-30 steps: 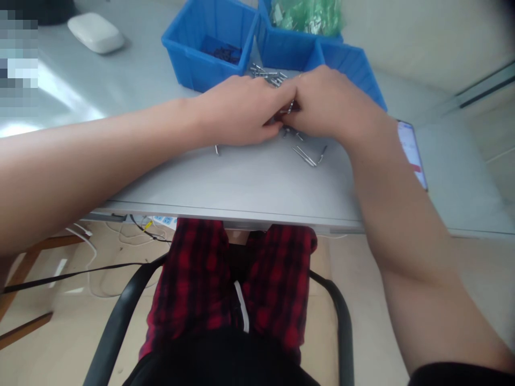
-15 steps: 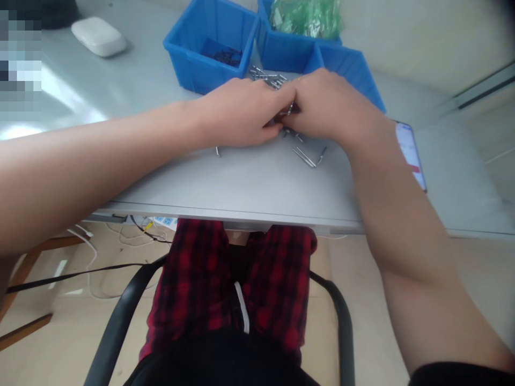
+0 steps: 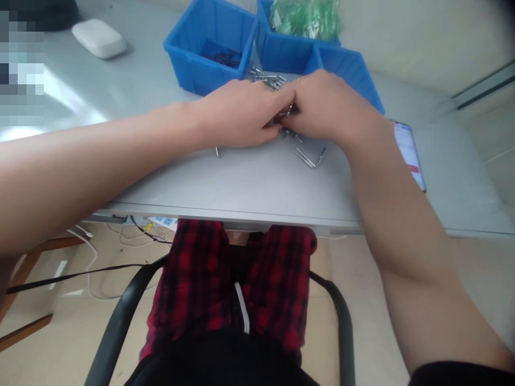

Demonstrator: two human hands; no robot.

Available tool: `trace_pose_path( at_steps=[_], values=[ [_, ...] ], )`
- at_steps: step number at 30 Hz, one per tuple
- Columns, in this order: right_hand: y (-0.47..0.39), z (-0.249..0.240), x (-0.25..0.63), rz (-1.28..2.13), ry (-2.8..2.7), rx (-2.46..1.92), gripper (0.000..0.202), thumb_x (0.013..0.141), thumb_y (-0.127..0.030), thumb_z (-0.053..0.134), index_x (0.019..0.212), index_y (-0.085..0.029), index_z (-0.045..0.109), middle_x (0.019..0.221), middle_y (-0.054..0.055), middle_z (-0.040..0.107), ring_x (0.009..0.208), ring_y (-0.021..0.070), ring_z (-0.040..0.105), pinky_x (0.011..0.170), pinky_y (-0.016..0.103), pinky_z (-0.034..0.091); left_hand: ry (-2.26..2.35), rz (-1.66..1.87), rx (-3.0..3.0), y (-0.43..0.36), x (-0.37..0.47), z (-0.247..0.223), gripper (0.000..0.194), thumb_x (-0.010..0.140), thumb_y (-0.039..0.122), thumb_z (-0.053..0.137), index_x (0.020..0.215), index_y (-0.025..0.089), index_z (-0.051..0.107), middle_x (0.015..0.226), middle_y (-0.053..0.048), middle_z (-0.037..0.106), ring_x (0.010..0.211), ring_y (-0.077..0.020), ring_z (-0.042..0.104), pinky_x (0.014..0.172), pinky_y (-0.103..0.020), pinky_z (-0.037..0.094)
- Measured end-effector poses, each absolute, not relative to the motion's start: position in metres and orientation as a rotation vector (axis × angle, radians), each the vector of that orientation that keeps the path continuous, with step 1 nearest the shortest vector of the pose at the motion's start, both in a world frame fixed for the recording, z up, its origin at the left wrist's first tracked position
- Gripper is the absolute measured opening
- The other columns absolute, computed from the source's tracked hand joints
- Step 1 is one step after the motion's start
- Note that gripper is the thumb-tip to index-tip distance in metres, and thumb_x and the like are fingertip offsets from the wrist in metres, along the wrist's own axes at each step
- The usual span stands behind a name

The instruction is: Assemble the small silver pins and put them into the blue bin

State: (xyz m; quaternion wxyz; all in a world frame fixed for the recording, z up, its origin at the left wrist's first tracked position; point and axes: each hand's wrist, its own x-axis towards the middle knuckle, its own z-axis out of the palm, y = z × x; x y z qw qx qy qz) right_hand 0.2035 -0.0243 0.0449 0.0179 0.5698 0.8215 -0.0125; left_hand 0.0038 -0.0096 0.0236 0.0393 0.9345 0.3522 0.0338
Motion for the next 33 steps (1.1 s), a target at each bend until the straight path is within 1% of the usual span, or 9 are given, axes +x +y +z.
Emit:
trace_pose_path(
  at_steps=[2,7,10,13,17,21,26,29,33],
  values=[
    [-0.024,0.045,0.203,-0.054,2.555,1.768,0.016,0.104,-0.033,0.069,0.104,-0.039,0.085,0.126,0.002,0.088,0.115,0.0386,0.077,0.093,0.045,0.057,1.075,0.113,2.861,-0.01,0.003,0.024,0.055,0.11,0.038,0.045,0.163,0.032,0.059,0.137,-0.014,0.086,0.133,-0.0434,0.08,0.107,-0.052,0.059],
    [-0.023,0.045,0.201,-0.014,2.536,1.748,0.026,0.098,-0.016,0.065,0.107,-0.031,0.085,0.123,0.008,0.089,0.111,0.0401,0.079,0.08,0.043,0.049,1.057,0.111,2.872,-0.009,0.002,0.022,0.061,0.108,0.04,0.041,0.164,0.026,0.059,0.139,-0.015,0.085,0.132,-0.0444,0.079,0.104,-0.054,0.057],
    [-0.023,0.045,0.201,-0.019,2.538,1.752,0.024,0.098,-0.019,0.066,0.106,-0.033,0.085,0.124,0.008,0.089,0.111,0.0402,0.079,0.08,0.043,0.05,1.05,0.153,2.862,-0.007,0.003,0.019,0.064,0.104,0.047,0.037,0.162,0.034,0.061,0.135,-0.012,0.086,0.128,-0.0423,0.079,0.101,-0.054,0.055],
    [-0.023,0.046,0.201,-0.028,2.53,1.762,0.021,0.098,-0.024,0.068,0.106,-0.035,0.084,0.126,0.005,0.089,0.114,0.0392,0.078,0.084,0.042,0.052,1.058,0.146,2.867,-0.005,0.003,0.018,0.062,0.101,0.047,0.037,0.158,0.035,0.061,0.132,-0.012,0.087,0.127,-0.0435,0.081,0.101,-0.054,0.055],
    [-0.026,0.047,0.201,-0.045,2.539,1.773,0.022,0.099,-0.029,0.067,0.104,-0.039,0.086,0.127,0.004,0.088,0.117,0.0408,0.078,0.091,0.046,0.056,1.083,0.098,2.868,-0.009,0.005,0.022,0.058,0.106,0.042,0.041,0.161,0.032,0.059,0.134,-0.012,0.086,0.13,-0.0442,0.081,0.106,-0.053,0.058],
    [-0.027,0.047,0.201,-0.044,2.566,1.751,0.028,0.1,-0.026,0.066,0.111,-0.039,0.088,0.125,0.008,0.088,0.117,0.043,0.078,0.089,0.048,0.055,1.08,0.073,2.858,-0.011,0.005,0.025,0.059,0.109,0.036,0.044,0.165,0.025,0.058,0.135,-0.016,0.085,0.134,-0.0454,0.08,0.108,-0.054,0.058],
    [-0.026,0.046,0.2,-0.025,2.531,1.754,0.029,0.101,-0.026,0.067,0.117,-0.039,0.088,0.128,0.006,0.088,0.118,0.0429,0.078,0.092,0.048,0.058,1.113,0.109,2.839,-0.008,0.004,0.022,0.059,0.104,0.046,0.042,0.159,0.039,0.06,0.133,-0.009,0.086,0.133,-0.0423,0.08,0.109,-0.053,0.058],
    [-0.025,0.046,0.2,-0.028,2.522,1.774,0.027,0.1,-0.028,0.068,0.116,-0.038,0.088,0.131,0.006,0.088,0.119,0.0435,0.078,0.095,0.049,0.059,1.085,0.095,2.864,-0.01,0.003,0.023,0.06,0.105,0.043,0.039,0.16,0.032,0.06,0.134,-0.014,0.085,0.128,-0.0448,0.079,0.104,-0.055,0.056],
    [-0.024,0.046,0.2,-0.007,2.512,1.763,0.028,0.1,-0.028,0.066,0.115,-0.038,0.087,0.131,0.005,0.088,0.118,0.0412,0.078,0.091,0.045,0.057,1.035,0.097,2.907,-0.017,0.002,0.03,0.055,0.109,0.033,0.037,0.157,0.021,0.061,0.136,-0.018,0.083,0.123,-0.0422,0.078,0.097,-0.052,0.053]
  ],
)
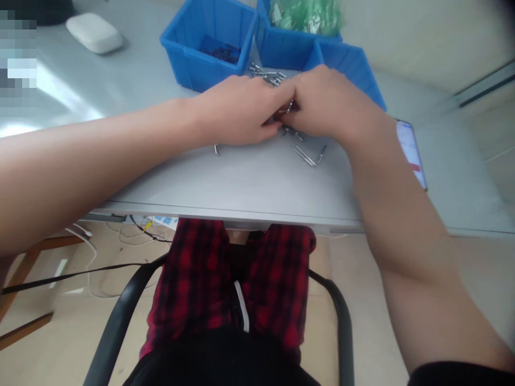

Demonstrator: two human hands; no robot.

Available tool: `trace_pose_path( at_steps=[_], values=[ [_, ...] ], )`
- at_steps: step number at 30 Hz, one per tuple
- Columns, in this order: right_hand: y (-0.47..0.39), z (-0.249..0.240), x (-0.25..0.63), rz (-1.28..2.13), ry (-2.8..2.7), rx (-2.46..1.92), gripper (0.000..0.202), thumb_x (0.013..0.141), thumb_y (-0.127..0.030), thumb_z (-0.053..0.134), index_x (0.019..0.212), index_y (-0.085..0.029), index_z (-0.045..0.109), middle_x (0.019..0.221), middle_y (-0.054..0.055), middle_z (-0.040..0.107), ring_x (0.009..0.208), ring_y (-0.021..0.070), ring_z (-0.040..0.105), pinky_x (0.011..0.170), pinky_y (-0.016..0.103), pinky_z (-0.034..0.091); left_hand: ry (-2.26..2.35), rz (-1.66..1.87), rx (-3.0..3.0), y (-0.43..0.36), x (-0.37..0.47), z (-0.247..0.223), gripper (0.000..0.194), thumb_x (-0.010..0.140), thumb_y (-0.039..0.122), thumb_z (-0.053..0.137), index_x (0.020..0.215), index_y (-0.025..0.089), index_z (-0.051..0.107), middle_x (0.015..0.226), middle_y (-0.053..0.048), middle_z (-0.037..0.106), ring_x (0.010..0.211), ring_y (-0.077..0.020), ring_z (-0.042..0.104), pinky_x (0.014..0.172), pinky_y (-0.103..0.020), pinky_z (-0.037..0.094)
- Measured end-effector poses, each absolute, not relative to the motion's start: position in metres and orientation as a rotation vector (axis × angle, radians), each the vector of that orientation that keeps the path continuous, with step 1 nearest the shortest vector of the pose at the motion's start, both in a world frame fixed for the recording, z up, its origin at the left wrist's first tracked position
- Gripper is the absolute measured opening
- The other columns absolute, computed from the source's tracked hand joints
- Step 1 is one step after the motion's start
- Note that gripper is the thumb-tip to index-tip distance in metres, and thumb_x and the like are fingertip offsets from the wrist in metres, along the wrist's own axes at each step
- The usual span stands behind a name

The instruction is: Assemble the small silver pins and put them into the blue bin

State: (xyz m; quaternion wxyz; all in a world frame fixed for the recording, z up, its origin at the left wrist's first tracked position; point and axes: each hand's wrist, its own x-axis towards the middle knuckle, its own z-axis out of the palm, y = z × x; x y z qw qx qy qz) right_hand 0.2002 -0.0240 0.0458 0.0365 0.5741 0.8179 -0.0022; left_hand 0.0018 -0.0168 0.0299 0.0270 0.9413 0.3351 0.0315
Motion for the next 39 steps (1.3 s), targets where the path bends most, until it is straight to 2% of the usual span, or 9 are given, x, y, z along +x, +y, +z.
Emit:
trace_pose_path(
  at_steps=[6,11,14,17,21,26,31,35,39],
  values=[
    [-0.026,0.048,0.199,0.012,2.49,1.751,0.036,0.101,-0.031,0.066,0.127,-0.04,0.089,0.136,0.006,0.088,0.122,0.0435,0.078,0.093,0.046,0.055,1.065,0.023,2.931,-0.025,0.001,0.038,0.05,0.114,0.03,0.035,0.156,0.018,0.06,0.142,-0.016,0.083,0.124,-0.0388,0.077,0.089,-0.046,0.044],
    [-0.028,0.048,0.2,-0.013,2.515,1.764,0.033,0.1,-0.034,0.068,0.125,-0.042,0.089,0.134,0.003,0.088,0.121,0.0443,0.077,0.095,0.048,0.057,1.056,0.039,2.935,-0.022,0.0,0.034,0.05,0.116,0.031,0.035,0.159,0.02,0.058,0.145,-0.014,0.083,0.132,-0.0394,0.078,0.1,-0.048,0.056],
    [-0.024,0.043,0.201,0.039,2.548,1.756,0.034,0.097,-0.028,0.07,0.123,-0.038,0.091,0.127,0.005,0.089,0.117,0.0427,0.079,0.092,0.047,0.058,1.018,0.122,2.944,-0.017,0.002,0.028,0.049,0.114,0.024,0.046,0.16,0.011,0.06,0.137,-0.02,0.085,0.134,-0.0517,0.081,0.108,-0.065,0.067],
    [-0.02,0.037,0.202,0.12,2.576,1.787,0.033,0.091,-0.021,0.076,0.114,-0.038,0.092,0.113,0.004,0.088,0.106,0.0375,0.08,0.086,0.043,0.057,1.002,0.18,2.928,-0.014,0.004,0.024,0.048,0.115,0.02,0.055,0.16,0.005,0.062,0.135,-0.025,0.085,0.134,-0.0628,0.08,0.106,-0.087,0.066],
    [-0.022,0.038,0.201,0.144,2.594,1.76,0.033,0.093,-0.015,0.074,0.113,-0.033,0.093,0.111,0.006,0.087,0.102,0.0351,0.078,0.084,0.042,0.055,0.974,0.221,2.928,-0.013,0.006,0.023,0.047,0.115,0.018,0.058,0.159,0.001,0.064,0.135,-0.027,0.085,0.134,-0.0664,0.079,0.103,-0.092,0.064],
    [-0.024,0.04,0.201,0.139,2.577,1.73,0.039,0.096,-0.012,0.069,0.121,-0.031,0.092,0.117,0.01,0.088,0.103,0.0376,0.077,0.08,0.043,0.051,0.955,0.242,2.927,-0.013,0.004,0.023,0.045,0.114,0.017,0.057,0.155,0.0,0.067,0.135,-0.029,0.085,0.131,-0.0666,0.079,0.101,-0.091,0.064],
    [-0.017,0.032,0.205,0.039,2.661,1.792,0.029,0.09,-0.01,0.074,0.101,-0.034,0.087,0.105,0.004,0.084,0.092,0.0335,0.072,0.086,0.043,0.054,0.946,0.226,2.908,-0.016,0.003,0.024,0.049,0.113,0.017,0.052,0.157,0.002,0.065,0.138,-0.028,0.084,0.135,-0.0642,0.079,0.106,-0.09,0.063],
    [-0.015,0.03,0.206,-0.018,2.685,1.816,0.026,0.086,-0.007,0.076,0.091,-0.033,0.081,0.099,0.004,0.08,0.091,0.0326,0.069,0.091,0.046,0.055,0.962,0.199,2.924,-0.018,0.002,0.026,0.051,0.112,0.019,0.046,0.157,0.005,0.065,0.139,-0.025,0.085,0.135,-0.0555,0.081,0.109,-0.074,0.067],
    [-0.014,0.028,0.206,0.039,2.693,1.806,0.025,0.085,-0.005,0.075,0.083,-0.03,0.075,0.096,0.004,0.08,0.087,0.0314,0.069,0.085,0.044,0.054,1.038,0.151,2.922,-0.014,0.004,0.022,0.052,0.112,0.029,0.043,0.16,0.02,0.061,0.135,-0.017,0.086,0.127,-0.0445,0.081,0.103,-0.057,0.063]
  ],
)
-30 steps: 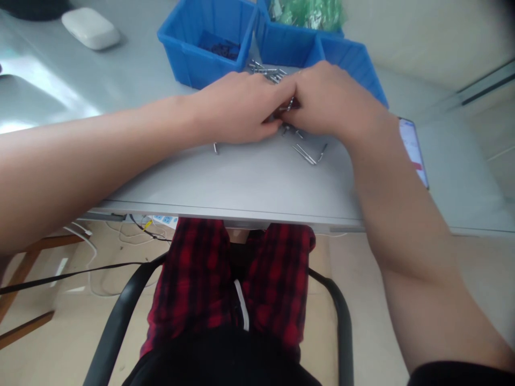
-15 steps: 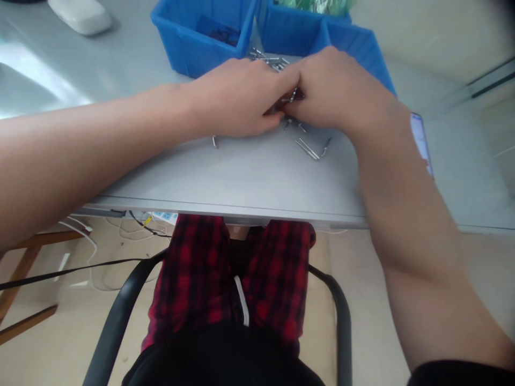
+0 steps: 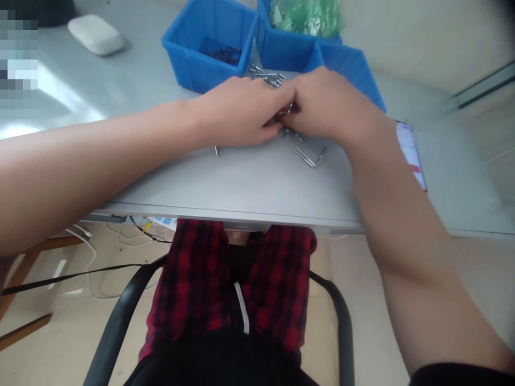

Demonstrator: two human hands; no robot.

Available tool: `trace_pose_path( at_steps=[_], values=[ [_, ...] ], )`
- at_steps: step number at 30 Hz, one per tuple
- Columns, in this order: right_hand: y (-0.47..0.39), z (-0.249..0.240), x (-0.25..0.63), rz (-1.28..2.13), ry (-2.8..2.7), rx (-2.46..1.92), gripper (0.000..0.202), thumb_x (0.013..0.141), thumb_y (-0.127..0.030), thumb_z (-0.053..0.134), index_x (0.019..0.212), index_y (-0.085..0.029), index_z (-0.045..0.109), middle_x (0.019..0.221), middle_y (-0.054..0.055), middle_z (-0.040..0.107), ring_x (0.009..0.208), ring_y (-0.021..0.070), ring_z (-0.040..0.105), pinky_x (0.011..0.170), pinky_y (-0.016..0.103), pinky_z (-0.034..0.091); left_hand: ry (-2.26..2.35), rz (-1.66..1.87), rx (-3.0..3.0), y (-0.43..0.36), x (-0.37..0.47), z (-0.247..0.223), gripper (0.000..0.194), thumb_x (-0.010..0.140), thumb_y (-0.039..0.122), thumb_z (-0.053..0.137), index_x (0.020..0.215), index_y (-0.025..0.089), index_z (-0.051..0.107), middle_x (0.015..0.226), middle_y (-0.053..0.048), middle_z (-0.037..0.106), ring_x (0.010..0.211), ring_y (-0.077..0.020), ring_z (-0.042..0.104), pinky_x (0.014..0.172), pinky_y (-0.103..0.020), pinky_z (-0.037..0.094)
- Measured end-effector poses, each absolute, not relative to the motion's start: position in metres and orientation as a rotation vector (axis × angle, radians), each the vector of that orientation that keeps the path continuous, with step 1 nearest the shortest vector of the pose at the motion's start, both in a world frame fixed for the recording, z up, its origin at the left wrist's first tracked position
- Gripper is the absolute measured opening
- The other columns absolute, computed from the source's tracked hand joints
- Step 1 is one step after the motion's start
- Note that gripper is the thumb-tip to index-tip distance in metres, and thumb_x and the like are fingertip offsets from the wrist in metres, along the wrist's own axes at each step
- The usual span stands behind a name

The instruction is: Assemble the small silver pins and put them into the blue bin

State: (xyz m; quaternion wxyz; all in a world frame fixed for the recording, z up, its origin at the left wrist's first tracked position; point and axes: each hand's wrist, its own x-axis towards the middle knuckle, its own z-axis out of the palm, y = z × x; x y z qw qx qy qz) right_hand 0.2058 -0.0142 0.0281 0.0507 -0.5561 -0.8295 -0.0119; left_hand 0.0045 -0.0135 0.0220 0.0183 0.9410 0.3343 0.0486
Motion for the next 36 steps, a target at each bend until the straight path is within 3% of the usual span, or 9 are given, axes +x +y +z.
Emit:
trace_pose_path(
  at_steps=[3,6,11,17,19,21,27,31,36],
  values=[
    [-0.014,0.027,0.206,-0.062,-2.527,-1.7,0.024,0.087,-0.006,0.076,0.083,-0.029,0.074,0.098,0.004,0.082,0.087,0.0318,0.072,0.082,0.043,0.054,1.105,0.119,2.883,-0.008,0.007,0.018,0.051,0.111,0.036,0.049,0.161,0.03,0.06,0.133,-0.013,0.086,0.126,-0.044,0.081,0.102,-0.055,0.059],
    [-0.015,0.028,0.205,-0.055,-2.52,-1.706,0.029,0.085,-0.007,0.073,0.093,-0.033,0.083,0.105,0.004,0.086,0.095,0.0362,0.076,0.085,0.046,0.057,1.087,0.176,2.866,-0.006,0.007,0.016,0.05,0.11,0.032,0.052,0.159,0.028,0.061,0.141,-0.014,0.083,0.135,-0.0444,0.079,0.104,-0.054,0.06],
    [-0.02,0.042,0.201,-0.034,-2.323,-1.693,0.042,0.104,-0.02,0.055,0.118,-0.042,0.088,0.128,0.005,0.089,0.131,0.0416,0.078,0.112,0.054,0.057,1.08,0.236,2.826,-0.008,0.007,0.015,0.038,0.111,0.029,0.054,0.145,0.022,0.069,0.155,-0.015,0.076,0.145,-0.0359,0.072,0.112,-0.047,0.06],
    [-0.026,0.046,0.193,-0.106,-2.323,-1.78,0.05,0.114,-0.019,0.045,0.145,-0.026,0.084,0.145,0.012,0.086,0.141,0.0369,0.078,0.12,0.048,0.056,1.141,0.376,2.68,-0.006,0.013,0.011,0.03,0.104,0.024,0.053,0.126,0.022,0.074,0.136,-0.014,0.082,0.129,-0.0325,0.078,0.111,-0.044,0.06],
    [-0.025,0.041,0.19,-0.115,-2.369,-1.813,0.049,0.114,-0.019,0.045,0.144,-0.02,0.084,0.145,0.017,0.085,0.139,0.0422,0.078,0.115,0.053,0.059,1.129,0.409,2.686,-0.007,0.014,0.008,0.029,0.104,0.027,0.052,0.122,0.023,0.075,0.136,-0.014,0.081,0.135,-0.0333,0.076,0.116,-0.043,0.059],
    [-0.022,0.036,0.19,-0.111,-2.349,-1.834,0.047,0.115,-0.021,0.045,0.141,-0.023,0.084,0.144,0.015,0.086,0.135,0.0435,0.079,0.112,0.056,0.06,1.096,0.447,2.687,-0.009,0.015,0.004,0.033,0.108,0.032,0.051,0.125,0.024,0.077,0.14,-0.014,0.081,0.144,-0.0339,0.073,0.123,-0.043,0.057],
    [-0.013,0.032,0.198,-0.097,-2.145,-1.708,0.036,0.111,-0.021,0.053,0.122,-0.033,0.084,0.127,0.006,0.09,0.123,0.0351,0.082,0.111,0.051,0.058,0.812,0.47,2.806,-0.018,0.012,-0.007,0.05,0.111,0.051,0.063,0.15,0.023,0.074,0.152,-0.018,0.077,0.15,-0.0411,0.069,0.131,-0.055,0.053],
    [-0.009,0.028,0.202,-0.098,-2.125,-1.641,0.03,0.105,-0.031,0.056,0.109,-0.044,0.083,0.116,0.0,0.091,0.112,0.036,0.082,0.104,0.054,0.06,0.662,0.374,2.937,-0.016,0.011,-0.013,0.045,0.112,0.042,0.06,0.149,0.024,0.078,0.148,-0.018,0.08,0.144,-0.039,0.072,0.129,-0.056,0.054],
    [-0.008,0.022,0.202,-0.092,-2.126,-1.584,0.025,0.102,-0.029,0.058,0.104,-0.041,0.081,0.109,0.001,0.091,0.105,0.0362,0.083,0.098,0.053,0.06,0.652,0.336,3.039,-0.008,0.013,-0.01,0.046,0.114,0.023,0.043,0.134,0.02,0.085,0.138,-0.018,0.083,0.135,-0.0328,0.076,0.124,-0.048,0.057]
  ],
)
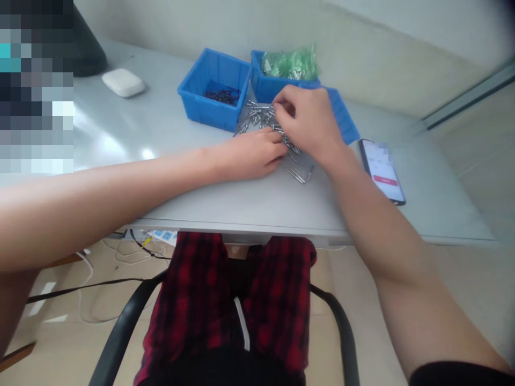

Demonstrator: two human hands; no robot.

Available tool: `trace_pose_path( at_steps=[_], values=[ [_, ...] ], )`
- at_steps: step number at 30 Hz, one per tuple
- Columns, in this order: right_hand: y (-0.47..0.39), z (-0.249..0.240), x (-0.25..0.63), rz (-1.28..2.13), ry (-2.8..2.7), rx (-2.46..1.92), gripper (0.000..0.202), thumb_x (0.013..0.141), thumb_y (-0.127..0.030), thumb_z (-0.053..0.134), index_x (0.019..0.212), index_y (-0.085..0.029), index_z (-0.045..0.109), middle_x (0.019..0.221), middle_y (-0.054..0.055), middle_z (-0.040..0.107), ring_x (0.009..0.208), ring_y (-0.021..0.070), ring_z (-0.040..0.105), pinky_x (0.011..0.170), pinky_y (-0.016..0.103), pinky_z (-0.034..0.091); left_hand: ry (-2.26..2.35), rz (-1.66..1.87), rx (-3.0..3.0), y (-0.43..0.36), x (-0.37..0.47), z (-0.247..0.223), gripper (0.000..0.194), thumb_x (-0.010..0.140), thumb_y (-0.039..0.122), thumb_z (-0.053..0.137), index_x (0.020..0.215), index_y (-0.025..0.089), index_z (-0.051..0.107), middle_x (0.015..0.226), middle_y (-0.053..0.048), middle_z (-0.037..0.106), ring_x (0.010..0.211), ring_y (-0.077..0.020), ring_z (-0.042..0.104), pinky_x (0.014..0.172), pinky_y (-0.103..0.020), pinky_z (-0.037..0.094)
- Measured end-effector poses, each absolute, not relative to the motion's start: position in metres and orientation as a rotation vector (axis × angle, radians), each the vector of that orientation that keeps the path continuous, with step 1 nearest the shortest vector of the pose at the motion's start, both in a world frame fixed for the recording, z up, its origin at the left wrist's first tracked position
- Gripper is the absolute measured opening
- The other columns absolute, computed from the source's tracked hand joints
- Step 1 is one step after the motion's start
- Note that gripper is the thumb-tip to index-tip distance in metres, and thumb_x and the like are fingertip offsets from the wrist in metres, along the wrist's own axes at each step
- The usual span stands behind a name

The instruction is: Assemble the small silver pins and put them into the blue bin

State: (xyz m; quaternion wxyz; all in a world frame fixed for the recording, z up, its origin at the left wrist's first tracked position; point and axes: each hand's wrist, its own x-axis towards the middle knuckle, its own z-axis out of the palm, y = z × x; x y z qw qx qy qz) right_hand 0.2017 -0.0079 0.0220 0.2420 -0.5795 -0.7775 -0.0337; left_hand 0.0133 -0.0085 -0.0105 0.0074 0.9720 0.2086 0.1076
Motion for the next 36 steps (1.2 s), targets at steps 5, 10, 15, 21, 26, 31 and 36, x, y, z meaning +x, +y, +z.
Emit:
trace_pose_path(
  at_steps=[5,10,15,21,26,31,36],
  values=[
    [-0.009,0.022,0.2,-0.125,-2.119,-1.583,0.026,0.102,-0.021,0.058,0.103,-0.034,0.08,0.108,0.006,0.091,0.102,0.0362,0.084,0.094,0.05,0.06,0.692,0.308,3.073,0.0,0.011,-0.011,0.05,0.113,0.015,0.038,0.128,0.017,0.085,0.131,-0.018,0.084,0.132,-0.032,0.078,0.123,-0.046,0.059],
    [-0.009,0.024,0.202,-0.137,-2.099,-1.532,0.024,0.104,-0.022,0.055,0.1,-0.032,0.077,0.104,0.007,0.09,0.102,0.0365,0.084,0.094,0.049,0.059,0.842,0.504,2.928,0.001,0.009,-0.009,0.047,0.113,0.019,0.04,0.134,0.023,0.082,0.131,-0.013,0.085,0.133,-0.0307,0.078,0.115,-0.047,0.062],
    [-0.008,0.029,0.206,-0.132,-2.071,-1.455,0.023,0.105,-0.026,0.052,0.102,-0.034,0.073,0.111,0.007,0.089,0.108,0.0339,0.083,0.098,0.048,0.059,0.968,0.714,2.507,-0.003,0.007,0.011,0.045,0.11,0.03,0.042,0.14,0.03,0.076,0.142,-0.01,0.083,0.127,-0.0308,0.077,0.11,-0.055,0.061],
    [-0.014,0.033,0.201,-0.062,-2.068,-1.424,0.026,0.11,-0.028,0.049,0.103,-0.041,0.07,0.117,0.002,0.088,0.113,0.0315,0.079,0.104,0.047,0.058,0.885,1.082,2.217,-0.004,0.011,0.018,0.035,0.098,0.03,0.043,0.123,0.024,0.067,0.137,-0.011,0.08,0.123,-0.0232,0.076,0.106,-0.045,0.064],
    [-0.022,0.036,0.199,-0.088,-2.047,-1.383,0.03,0.116,-0.032,0.044,0.087,-0.036,0.052,0.094,0.006,0.081,0.096,0.0302,0.078,0.097,0.045,0.056,0.831,1.19,2.153,-0.004,0.01,0.019,0.033,0.103,0.038,0.049,0.126,0.025,0.069,0.141,-0.012,0.079,0.125,-0.0264,0.073,0.112,-0.05,0.062],
    [-0.025,0.038,0.198,-0.135,-2.028,-1.428,0.043,0.119,-0.04,0.043,0.077,-0.038,0.036,0.078,0.004,0.069,0.083,0.0312,0.071,0.09,0.045,0.056,0.861,1.161,2.155,-0.003,0.007,0.024,0.037,0.107,0.039,0.048,0.133,0.03,0.072,0.144,-0.009,0.08,0.127,-0.0298,0.069,0.115,-0.056,0.062],
    [-0.028,0.038,0.196,-0.17,-1.966,-1.441,0.04,0.118,-0.039,0.045,0.079,-0.036,0.036,0.076,0.003,0.066,0.079,0.0285,0.069,0.09,0.042,0.061,0.852,1.006,2.169,-0.003,0.009,0.023,0.057,0.109,0.046,0.045,0.162,0.032,0.059,0.156,-0.01,0.077,0.13,-0.0324,0.07,0.111,-0.063,0.061]
  ],
)
